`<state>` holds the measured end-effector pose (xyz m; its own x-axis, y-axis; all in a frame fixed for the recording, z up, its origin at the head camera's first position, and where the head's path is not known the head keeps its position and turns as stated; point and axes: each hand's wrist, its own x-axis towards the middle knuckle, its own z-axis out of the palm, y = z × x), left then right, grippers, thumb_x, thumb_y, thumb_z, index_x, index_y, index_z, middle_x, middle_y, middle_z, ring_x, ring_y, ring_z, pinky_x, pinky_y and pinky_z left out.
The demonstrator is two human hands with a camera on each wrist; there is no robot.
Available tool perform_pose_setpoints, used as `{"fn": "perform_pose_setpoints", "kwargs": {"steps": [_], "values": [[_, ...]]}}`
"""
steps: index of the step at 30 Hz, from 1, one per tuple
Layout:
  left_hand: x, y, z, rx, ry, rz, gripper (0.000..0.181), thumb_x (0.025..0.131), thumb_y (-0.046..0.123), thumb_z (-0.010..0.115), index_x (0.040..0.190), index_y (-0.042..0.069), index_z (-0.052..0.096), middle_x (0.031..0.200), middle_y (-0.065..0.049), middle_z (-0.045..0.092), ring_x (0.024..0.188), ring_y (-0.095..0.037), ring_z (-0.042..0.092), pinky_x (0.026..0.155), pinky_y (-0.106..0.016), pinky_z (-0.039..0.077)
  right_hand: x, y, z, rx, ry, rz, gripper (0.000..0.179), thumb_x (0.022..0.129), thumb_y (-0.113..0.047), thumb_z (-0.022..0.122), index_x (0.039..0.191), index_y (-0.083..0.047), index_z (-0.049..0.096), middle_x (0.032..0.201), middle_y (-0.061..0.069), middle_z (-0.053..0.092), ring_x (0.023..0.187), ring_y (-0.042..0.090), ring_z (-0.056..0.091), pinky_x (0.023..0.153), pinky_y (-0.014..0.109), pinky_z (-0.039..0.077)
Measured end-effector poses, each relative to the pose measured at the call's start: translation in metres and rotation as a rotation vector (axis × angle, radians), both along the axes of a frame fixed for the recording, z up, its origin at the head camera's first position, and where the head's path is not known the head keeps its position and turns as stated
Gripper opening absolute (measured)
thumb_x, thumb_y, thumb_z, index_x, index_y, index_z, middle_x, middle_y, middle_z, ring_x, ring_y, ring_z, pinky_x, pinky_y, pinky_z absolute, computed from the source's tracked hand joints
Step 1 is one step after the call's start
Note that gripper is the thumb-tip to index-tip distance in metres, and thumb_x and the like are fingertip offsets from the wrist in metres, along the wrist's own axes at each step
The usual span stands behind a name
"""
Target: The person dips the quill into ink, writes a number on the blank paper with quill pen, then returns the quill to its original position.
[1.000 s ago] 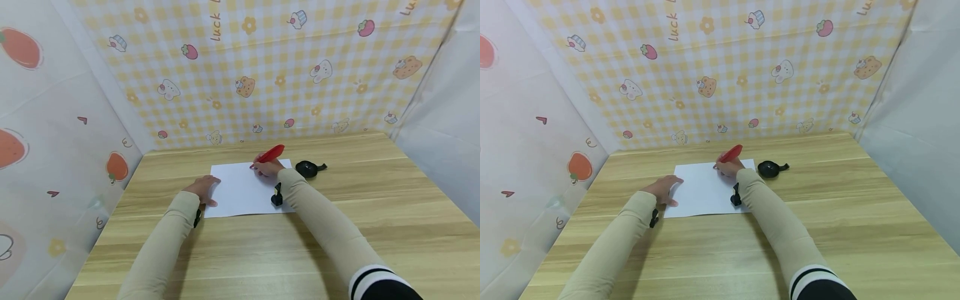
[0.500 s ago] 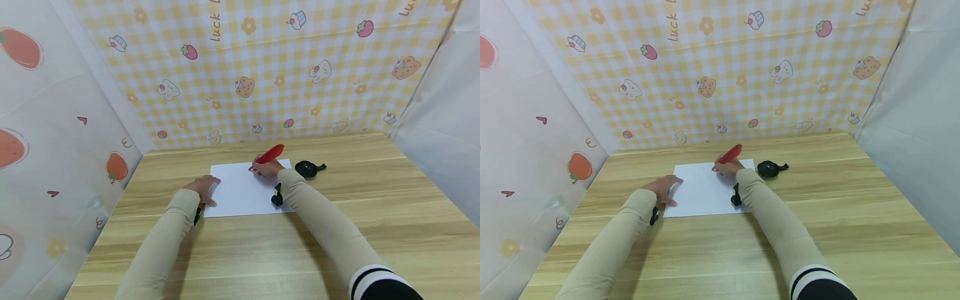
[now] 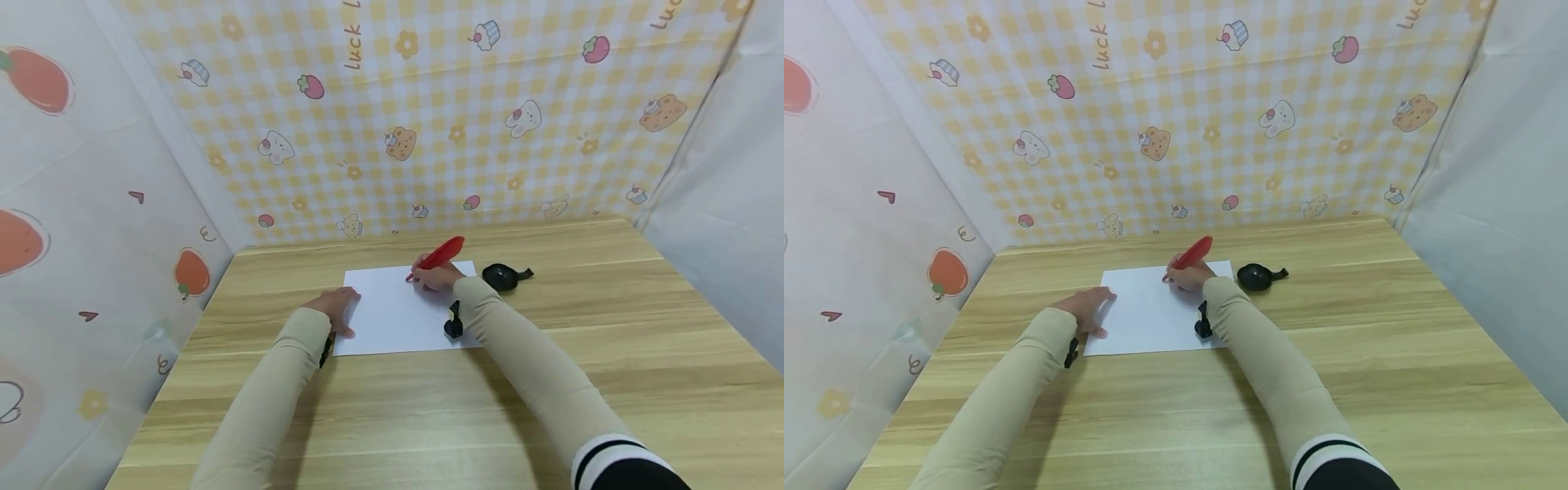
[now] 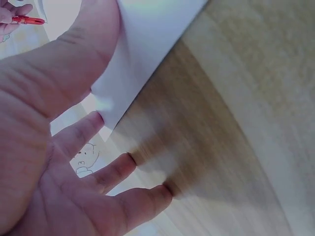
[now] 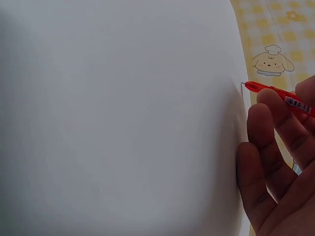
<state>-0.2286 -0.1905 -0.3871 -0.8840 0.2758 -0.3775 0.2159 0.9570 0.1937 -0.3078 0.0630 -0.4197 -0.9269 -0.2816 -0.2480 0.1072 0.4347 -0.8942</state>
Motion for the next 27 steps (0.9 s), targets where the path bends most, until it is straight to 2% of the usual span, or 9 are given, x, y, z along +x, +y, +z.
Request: {"fn": "perform_pose_setpoints", "kwargs": {"steps": [7, 15, 21, 27], "values": [[-0.0007, 0.002, 0.0003, 0.005, 0.002, -0.019, 0.081, 0.078, 0.02, 0.083, 0.145, 0.006, 0.04, 0.155, -0.017, 0.029, 0.137, -0.048, 0.027, 0.11, -0.054, 0.027, 0.0002, 0.0033, 0.0005, -0.009, 0.003, 0.001, 0.01, 0.093, -0.014, 0.057, 0.1, -0.01, 0.063, 0.093, 0.008, 0.068, 0.069, 0.017, 0.055, 0.061, 0.024, 0.048], [-0.0023, -0.0036, -0.0061, -0.014, -0.017, -0.03, 0.083, 0.078, 0.022, 0.083, 0.146, 0.005, 0.038, 0.156, -0.018, 0.026, 0.138, -0.047, 0.026, 0.111, -0.053, 0.025, 0.0028, 0.0007, -0.0016, 0.005, -0.027, 0.037, 0.009, 0.092, -0.014, 0.058, 0.098, -0.011, 0.064, 0.089, 0.007, 0.067, 0.065, 0.017, 0.056, 0.058, 0.025, 0.048], [-0.0048, -0.0033, -0.0049, -0.028, -0.004, -0.034, 0.084, 0.078, 0.023, 0.083, 0.147, 0.006, 0.037, 0.156, -0.017, 0.026, 0.138, -0.046, 0.026, 0.112, -0.053, 0.025, 0.0028, 0.0013, -0.0011, 0.008, -0.01, 0.047, 0.008, 0.092, -0.015, 0.059, 0.097, -0.012, 0.064, 0.088, 0.006, 0.068, 0.064, 0.016, 0.055, 0.056, 0.025, 0.047], [-0.0022, -0.0009, -0.0023, -0.018, -0.017, -0.02, 0.084, 0.078, 0.023, 0.083, 0.147, 0.006, 0.037, 0.156, -0.017, 0.026, 0.138, -0.046, 0.026, 0.111, -0.052, 0.026, 0.0058, 0.0031, 0.0004, 0.012, -0.01, 0.067, 0.008, 0.092, -0.013, 0.057, 0.097, -0.011, 0.063, 0.087, 0.006, 0.068, 0.062, 0.016, 0.055, 0.055, 0.024, 0.046]]}}
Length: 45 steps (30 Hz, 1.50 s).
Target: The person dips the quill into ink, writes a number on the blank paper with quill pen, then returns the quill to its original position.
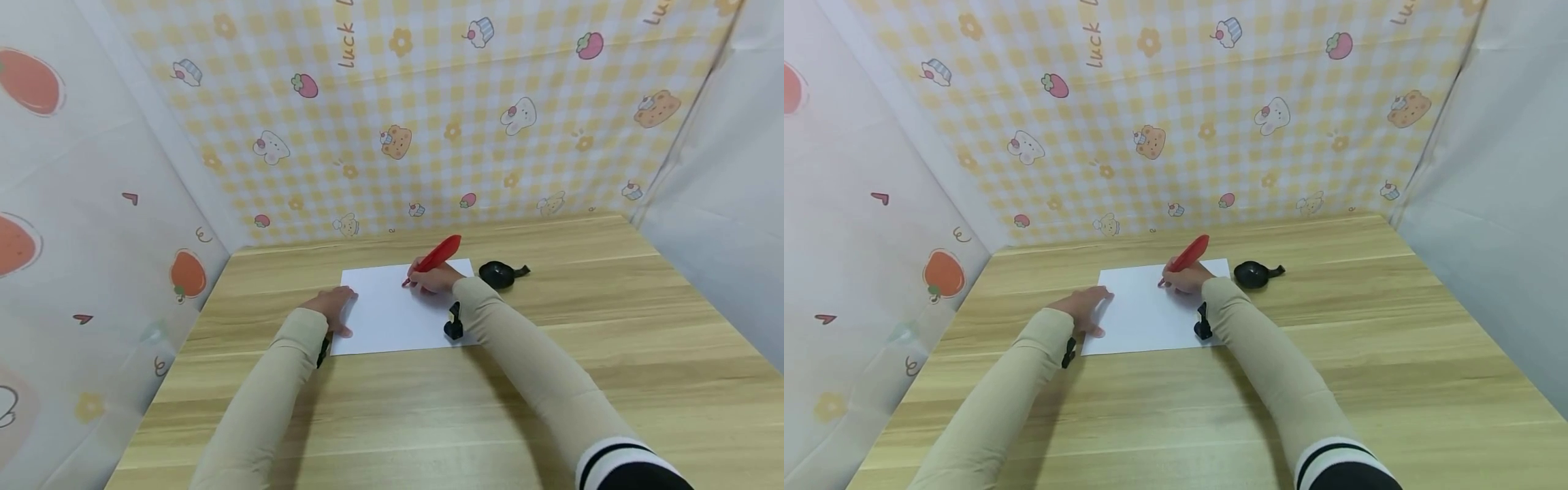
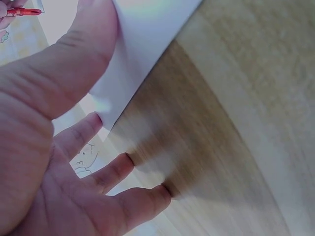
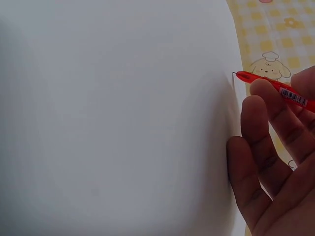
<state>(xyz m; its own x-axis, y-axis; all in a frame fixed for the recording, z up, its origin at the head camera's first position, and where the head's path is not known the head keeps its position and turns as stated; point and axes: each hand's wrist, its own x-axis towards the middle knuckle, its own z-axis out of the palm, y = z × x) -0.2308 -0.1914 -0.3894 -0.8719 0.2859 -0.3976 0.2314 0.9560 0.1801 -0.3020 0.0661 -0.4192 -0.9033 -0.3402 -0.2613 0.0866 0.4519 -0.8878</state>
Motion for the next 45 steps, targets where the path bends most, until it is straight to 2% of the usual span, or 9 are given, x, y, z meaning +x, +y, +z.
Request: {"fn": "perform_pose_setpoints", "kwargs": {"steps": [10, 17, 25, 35, 45], "values": [[0.001, 0.001, 0.006, 0.008, 0.006, -0.006, 0.083, 0.079, 0.022, 0.082, 0.146, 0.006, 0.037, 0.156, -0.017, 0.025, 0.138, -0.048, 0.026, 0.111, -0.053, 0.026, -0.002, 0.001, -0.001, 0.002, 0.002, 0.023, 0.009, 0.092, -0.015, 0.059, 0.098, -0.011, 0.064, 0.087, 0.007, 0.068, 0.062, 0.016, 0.055, 0.056, 0.025, 0.047], [0.002, 0.0, 0.006, 0.011, 0.004, -0.012, 0.083, 0.079, 0.022, 0.082, 0.146, 0.004, 0.037, 0.156, -0.019, 0.026, 0.138, -0.047, 0.026, 0.112, -0.053, 0.025, 0.005, 0.001, 0.003, 0.028, 0.013, 0.057, 0.01, 0.093, -0.016, 0.057, 0.099, -0.011, 0.063, 0.088, 0.006, 0.068, 0.063, 0.015, 0.054, 0.056, 0.025, 0.046], [0.002, -0.001, 0.004, -0.005, 0.006, -0.018, 0.083, 0.08, 0.023, 0.081, 0.147, 0.004, 0.036, 0.156, -0.019, 0.025, 0.138, -0.048, 0.026, 0.111, -0.054, 0.025, 0.006, 0.002, 0.001, 0.003, -0.045, 0.068, 0.009, 0.094, -0.016, 0.058, 0.1, -0.011, 0.063, 0.09, 0.006, 0.068, 0.067, 0.017, 0.056, 0.058, 0.025, 0.047], [0.003, 0.001, 0.005, -0.014, -0.005, -0.021, 0.083, 0.081, 0.023, 0.08, 0.147, 0.004, 0.035, 0.156, -0.019, 0.024, 0.14, -0.046, 0.023, 0.112, -0.053, 0.023, 0.008, 0.004, -0.001, 0.065, -0.061, 0.089, 0.012, 0.093, -0.019, 0.059, 0.102, -0.013, 0.063, 0.091, 0.006, 0.068, 0.068, 0.018, 0.057, 0.059, 0.026, 0.049], [0.002, 0.001, 0.003, -0.032, 0.003, -0.033, 0.083, 0.081, 0.024, 0.08, 0.147, 0.004, 0.035, 0.157, -0.019, 0.024, 0.14, -0.044, 0.023, 0.112, -0.053, 0.023, 0.014, 0.006, -0.001, 0.017, -0.062, 0.09, 0.009, 0.093, -0.017, 0.06, 0.1, -0.012, 0.063, 0.088, 0.006, 0.068, 0.065, 0.017, 0.056, 0.057, 0.025, 0.048]]}}
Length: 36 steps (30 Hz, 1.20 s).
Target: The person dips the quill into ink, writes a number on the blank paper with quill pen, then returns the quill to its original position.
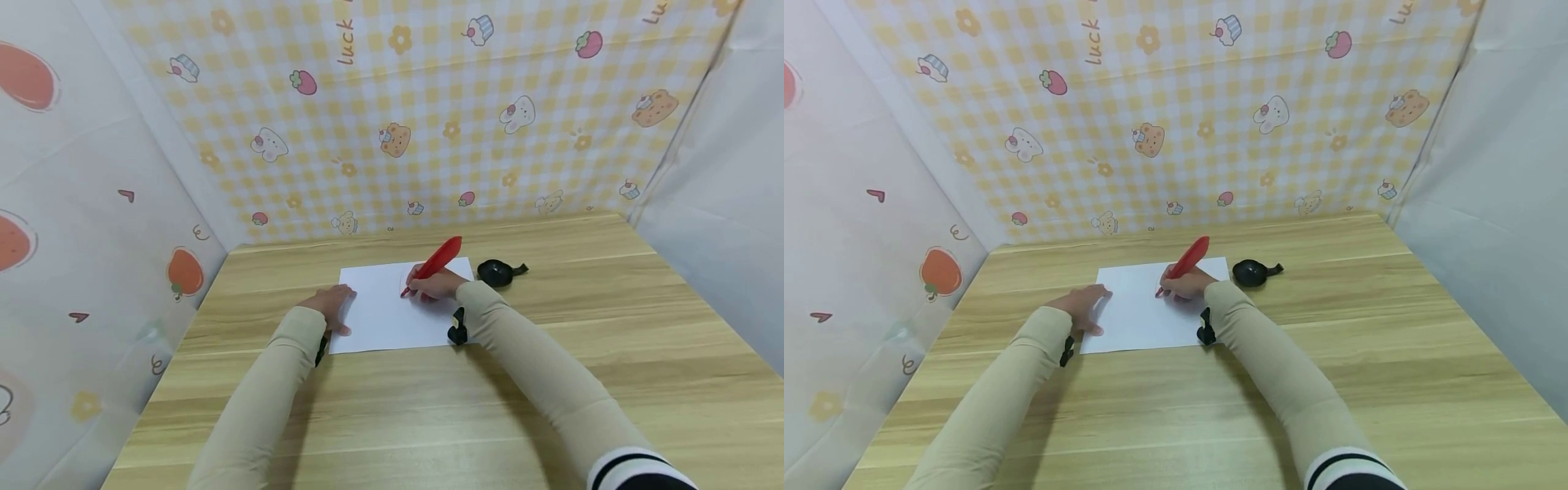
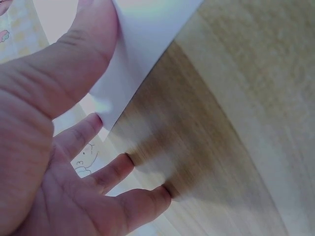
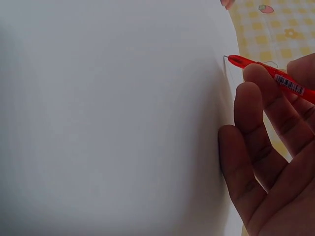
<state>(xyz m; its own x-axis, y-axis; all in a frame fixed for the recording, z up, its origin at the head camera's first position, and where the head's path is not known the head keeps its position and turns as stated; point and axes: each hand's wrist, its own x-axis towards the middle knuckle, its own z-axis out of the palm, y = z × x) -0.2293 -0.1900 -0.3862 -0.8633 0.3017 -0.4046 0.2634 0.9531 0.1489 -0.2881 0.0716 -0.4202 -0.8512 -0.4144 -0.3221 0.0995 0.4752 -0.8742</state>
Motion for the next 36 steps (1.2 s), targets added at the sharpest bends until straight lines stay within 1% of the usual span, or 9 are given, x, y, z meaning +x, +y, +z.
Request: {"fn": "perform_pose_setpoints", "kwargs": {"steps": [6, 11, 18, 22, 27, 30, 36], "values": [[0.001, 0.0, 0.0, 0.003, -0.001, 0.006, 0.083, 0.081, 0.024, 0.08, 0.148, 0.005, 0.035, 0.157, -0.018, 0.024, 0.14, -0.044, 0.023, 0.113, -0.052, 0.023, 0.005, 0.0, 0.003, -0.001, 0.015, 0.018, 0.008, 0.092, -0.015, 0.059, 0.098, -0.011, 0.063, 0.088, 0.006, 0.068, 0.066, 0.016, 0.056, 0.058, 0.025, 0.048], [0.001, 0.001, -0.001, 0.004, -0.002, 0.018, 0.083, 0.081, 0.024, 0.08, 0.148, 0.005, 0.035, 0.157, -0.018, 0.024, 0.14, -0.044, 0.023, 0.113, -0.052, 0.023, 0.006, 0.002, 0.003, 0.006, 0.023, 0.035, 0.009, 0.092, -0.015, 0.059, 0.099, -0.011, 0.064, 0.089, 0.006, 0.069, 0.068, 0.018, 0.058, 0.06, 0.026, 0.049], [0.0, 0.0, -0.002, 0.019, 0.0, 0.027, 0.082, 0.08, 0.023, 0.081, 0.147, 0.006, 0.036, 0.157, -0.017, 0.025, 0.139, -0.045, 0.025, 0.112, -0.052, 0.025, 0.008, 0.002, 0.001, -0.003, -0.009, 0.051, 0.009, 0.093, -0.015, 0.06, 0.1, -0.011, 0.062, 0.09, 0.007, 0.068, 0.069, 0.019, 0.062, 0.061, 0.026, 0.051], [0.002, -0.001, -0.003, 0.028, -0.009, 0.038, 0.083, 0.08, 0.022, 0.081, 0.147, 0.006, 0.036, 0.157, -0.017, 0.024, 0.139, -0.044, 0.025, 0.112, -0.052, 0.025, 0.013, 0.003, 0.001, -0.002, -0.017, 0.076, 0.008, 0.093, -0.015, 0.059, 0.1, -0.011, 0.062, 0.089, 0.007, 0.068, 0.069, 0.018, 0.062, 0.06, 0.026, 0.05], [0.005, -0.001, -0.002, 0.033, -0.015, 0.028, 0.083, 0.08, 0.022, 0.081, 0.147, 0.005, 0.035, 0.157, -0.018, 0.024, 0.139, -0.046, 0.025, 0.111, -0.053, 0.026, 0.018, 0.005, 0.001, 0.013, -0.016, 0.1, 0.009, 0.093, -0.016, 0.06, 0.101, -0.012, 0.062, 0.09, 0.007, 0.068, 0.071, 0.02, 0.062, 0.061, 0.027, 0.051], [0.004, -0.001, -0.001, 0.037, -0.006, 0.022, 0.082, 0.08, 0.021, 0.081, 0.147, 0.005, 0.036, 0.156, -0.018, 0.025, 0.138, -0.046, 0.026, 0.111, -0.053, 0.027, 0.018, 0.006, 0.003, 0.021, -0.013, 0.102, 0.01, 0.093, -0.017, 0.06, 0.101, -0.012, 0.062, 0.09, 0.007, 0.068, 0.072, 0.02, 0.062, 0.061, 0.027, 0.051], [0.002, -0.001, 0.001, 0.04, -0.009, 0.026, 0.082, 0.08, 0.022, 0.081, 0.147, 0.005, 0.035, 0.157, -0.018, 0.023, 0.138, -0.047, 0.026, 0.11, -0.053, 0.028, 0.018, 0.008, 0.006, 0.025, -0.04, 0.118, 0.01, 0.092, -0.016, 0.06, 0.101, -0.012, 0.063, 0.09, 0.008, 0.068, 0.073, 0.02, 0.062, 0.063, 0.028, 0.051]]}}
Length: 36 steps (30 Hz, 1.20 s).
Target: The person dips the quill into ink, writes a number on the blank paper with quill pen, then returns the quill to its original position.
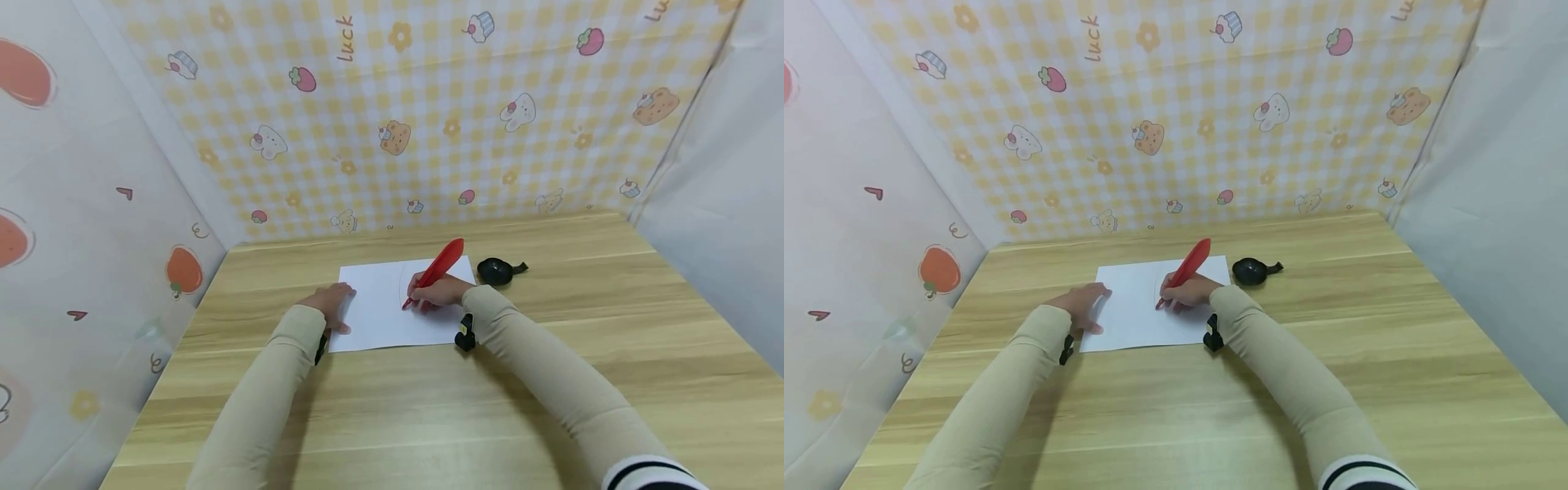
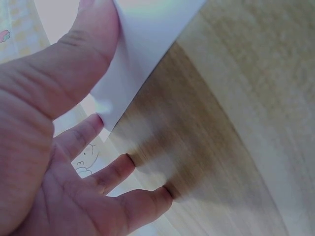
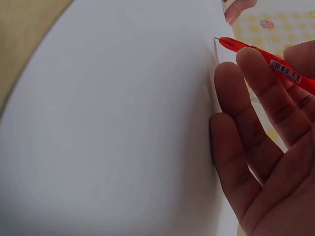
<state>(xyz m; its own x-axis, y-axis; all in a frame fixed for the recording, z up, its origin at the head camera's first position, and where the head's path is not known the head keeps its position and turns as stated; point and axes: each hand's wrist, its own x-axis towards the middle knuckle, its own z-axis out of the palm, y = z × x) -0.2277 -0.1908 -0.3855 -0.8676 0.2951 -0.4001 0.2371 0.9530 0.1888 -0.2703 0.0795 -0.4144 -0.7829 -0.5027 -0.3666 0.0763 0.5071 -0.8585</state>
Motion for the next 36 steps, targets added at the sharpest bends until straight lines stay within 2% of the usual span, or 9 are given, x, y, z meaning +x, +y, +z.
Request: {"fn": "perform_pose_setpoints", "kwargs": {"steps": [6, 13, 26, 36], "values": [[-0.001, 0.001, 0.001, -0.026, -0.007, -0.015, 0.081, 0.081, 0.024, 0.08, 0.147, 0.006, 0.035, 0.157, -0.019, 0.023, 0.137, -0.047, 0.027, 0.109, -0.054, 0.03, 0.002, 0.002, -0.001, 0.0, 0.025, 0.036, 0.009, 0.093, -0.014, 0.058, 0.1, -0.011, 0.062, 0.088, 0.007, 0.067, 0.071, 0.018, 0.062, 0.061, 0.026, 0.05], [-0.002, 0.002, 0.003, -0.047, -0.015, -0.016, 0.082, 0.082, 0.025, 0.079, 0.148, 0.006, 0.034, 0.158, -0.019, 0.021, 0.139, -0.046, 0.024, 0.11, -0.054, 0.027, 0.006, 0.004, 0.001, 0.022, 0.035, 0.065, 0.01, 0.092, -0.015, 0.057, 0.099, -0.011, 0.063, 0.087, 0.006, 0.067, 0.071, 0.018, 0.061, 0.061, 0.026, 0.049], [-0.002, 0.002, 0.005, -0.033, -0.009, -0.023, 0.081, 0.082, 0.023, 0.079, 0.147, 0.004, 0.035, 0.157, -0.02, 0.022, 0.139, -0.047, 0.023, 0.111, -0.054, 0.025, 0.009, 0.007, 0.005, 0.044, 0.028, 0.131, 0.009, 0.092, -0.016, 0.057, 0.098, -0.012, 0.063, 0.087, 0.007, 0.068, 0.073, 0.019, 0.062, 0.063, 0.027, 0.048], [-0.007, -0.001, -0.002, -0.023, -0.022, -0.007, 0.083, 0.081, 0.024, 0.08, 0.147, 0.005, 0.035, 0.157, -0.02, 0.022, 0.139, -0.048, 0.022, 0.111, -0.055, 0.025, 0.01, 0.012, 0.001, 0.05, 0.024, 0.191, 0.008, 0.092, -0.015, 0.057, 0.097, -0.012, 0.063, 0.085, 0.006, 0.067, 0.074, 0.018, 0.06, 0.063, 0.027, 0.047]]}}
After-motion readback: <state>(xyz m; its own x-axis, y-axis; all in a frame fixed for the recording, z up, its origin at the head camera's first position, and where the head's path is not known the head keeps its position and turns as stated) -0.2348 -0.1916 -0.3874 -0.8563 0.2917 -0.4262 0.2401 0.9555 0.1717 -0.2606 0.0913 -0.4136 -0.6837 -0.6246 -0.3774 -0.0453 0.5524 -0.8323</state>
